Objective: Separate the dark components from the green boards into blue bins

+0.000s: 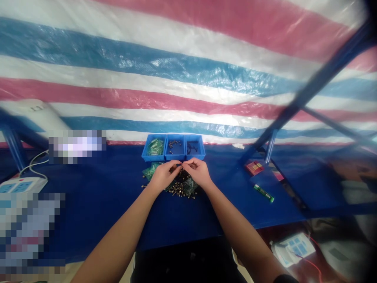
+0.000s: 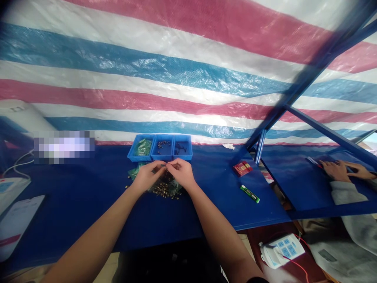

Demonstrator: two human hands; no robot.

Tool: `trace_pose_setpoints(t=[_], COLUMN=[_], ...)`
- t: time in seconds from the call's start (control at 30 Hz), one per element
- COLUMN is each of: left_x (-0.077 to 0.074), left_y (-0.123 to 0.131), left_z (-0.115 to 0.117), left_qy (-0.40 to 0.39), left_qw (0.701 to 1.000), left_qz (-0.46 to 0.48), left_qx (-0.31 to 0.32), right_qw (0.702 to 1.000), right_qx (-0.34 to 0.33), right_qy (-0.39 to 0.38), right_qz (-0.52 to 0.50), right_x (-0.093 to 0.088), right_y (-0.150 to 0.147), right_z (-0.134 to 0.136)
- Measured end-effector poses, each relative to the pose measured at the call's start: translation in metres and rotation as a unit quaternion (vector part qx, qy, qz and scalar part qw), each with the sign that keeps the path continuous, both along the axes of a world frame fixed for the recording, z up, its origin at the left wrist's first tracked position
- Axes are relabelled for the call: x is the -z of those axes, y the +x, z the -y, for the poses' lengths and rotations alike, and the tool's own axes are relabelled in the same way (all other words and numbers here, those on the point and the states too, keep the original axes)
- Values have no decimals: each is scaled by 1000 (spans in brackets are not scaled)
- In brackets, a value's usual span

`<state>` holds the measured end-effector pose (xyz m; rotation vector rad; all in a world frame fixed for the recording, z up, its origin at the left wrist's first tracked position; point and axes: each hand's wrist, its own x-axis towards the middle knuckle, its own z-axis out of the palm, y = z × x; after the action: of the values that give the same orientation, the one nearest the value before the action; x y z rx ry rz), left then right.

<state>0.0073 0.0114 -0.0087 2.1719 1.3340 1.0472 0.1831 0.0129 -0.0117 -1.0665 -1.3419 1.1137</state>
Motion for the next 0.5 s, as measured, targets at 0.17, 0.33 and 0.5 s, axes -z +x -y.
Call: trace_pose_setpoints(t=[0.17,0.33,0.5], left_x=[-1,-3,-5], left_y=[0,-1,-2], left_z=[2,2,2], left_qy=[9,17,18], left_qw=[1000,1000,1000], left_qz=[-3,6,4], left_qx=[-1,3,13], right_qw=[999,999,998], right_qx=[2,-14,-46], right_qy=[-4,2,18], right_qz=[-36,-39,-41], right_x=[-1,-5,-7], right_y=[-2,-2,-3], right_z=[0,2,4])
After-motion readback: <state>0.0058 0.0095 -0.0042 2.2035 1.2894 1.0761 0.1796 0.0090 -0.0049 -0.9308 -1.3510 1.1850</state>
